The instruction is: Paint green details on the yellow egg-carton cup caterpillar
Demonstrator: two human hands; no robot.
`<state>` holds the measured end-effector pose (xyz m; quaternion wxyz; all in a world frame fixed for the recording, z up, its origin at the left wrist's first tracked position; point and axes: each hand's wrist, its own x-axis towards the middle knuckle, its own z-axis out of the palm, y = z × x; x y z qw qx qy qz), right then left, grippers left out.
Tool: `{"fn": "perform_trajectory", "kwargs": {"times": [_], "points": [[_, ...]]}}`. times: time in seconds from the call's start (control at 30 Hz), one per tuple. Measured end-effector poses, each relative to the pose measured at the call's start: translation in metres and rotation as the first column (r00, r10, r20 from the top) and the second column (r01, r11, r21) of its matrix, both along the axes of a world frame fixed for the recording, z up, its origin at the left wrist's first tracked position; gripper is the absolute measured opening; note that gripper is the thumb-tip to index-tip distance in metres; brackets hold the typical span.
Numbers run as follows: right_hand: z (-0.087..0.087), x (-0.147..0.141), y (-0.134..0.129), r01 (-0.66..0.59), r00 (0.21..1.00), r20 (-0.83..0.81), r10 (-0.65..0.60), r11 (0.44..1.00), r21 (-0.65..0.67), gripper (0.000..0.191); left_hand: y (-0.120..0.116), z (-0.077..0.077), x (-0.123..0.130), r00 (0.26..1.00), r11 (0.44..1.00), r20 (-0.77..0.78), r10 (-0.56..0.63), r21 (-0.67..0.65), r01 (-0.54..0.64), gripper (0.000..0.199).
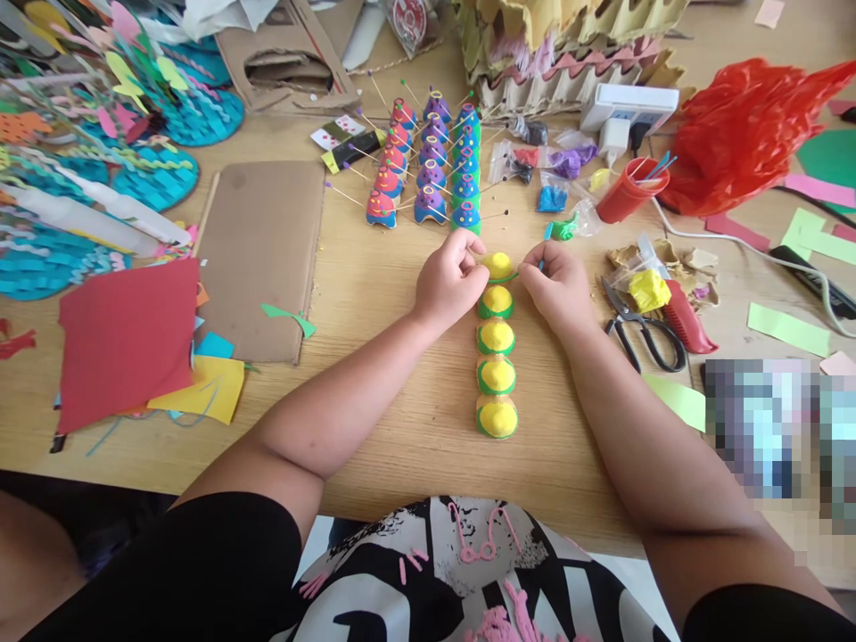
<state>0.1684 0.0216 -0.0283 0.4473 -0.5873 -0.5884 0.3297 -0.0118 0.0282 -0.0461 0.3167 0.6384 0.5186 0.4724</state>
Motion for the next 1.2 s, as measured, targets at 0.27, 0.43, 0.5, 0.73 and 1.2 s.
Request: {"fn": "perform_trajectory", "kwargs": {"times": [0.27, 0.43, 0.5, 0.73, 1.2], "points": [[0.0046, -0.0025, 0.0, 0.029, 0.998, 0.051, -0.028, 0.999, -0.017, 0.017, -0.002, 0.0044, -0.0008, 0.992, 0.999, -0.121, 0.026, -0.039, -0.031, 0.032], [0.0066, -0.0043, -0.0003, 0.036, 0.996, 0.083, -0.034, 0.999, -0.018, 0.019, -0.001, 0.0027, -0.0004, 0.985, 0.999, -0.167, 0.036, -0.025, -0.041, 0.034], [0.0071, -0.0045, -0.0002, 0.041, 0.995, 0.095, -0.039, 0.999, -0.025, 0.019, -0.0005, 0.0019, -0.0002, 0.985, 0.999, -0.171, 0.036, -0.023, -0.041, 0.035], [0.0065, -0.0039, 0.0009, 0.049, 0.991, 0.127, -0.044, 0.998, -0.032, 0.018, 0.0012, -0.0006, -0.0007, 0.983, 0.999, -0.178, 0.039, -0.023, -0.044, 0.034], [0.005, -0.0037, 0.0012, 0.036, 0.986, 0.166, -0.032, 0.999, -0.019, 0.014, 0.0015, -0.0009, -0.0013, 0.977, 0.999, -0.208, 0.046, -0.003, -0.048, 0.026]]}}
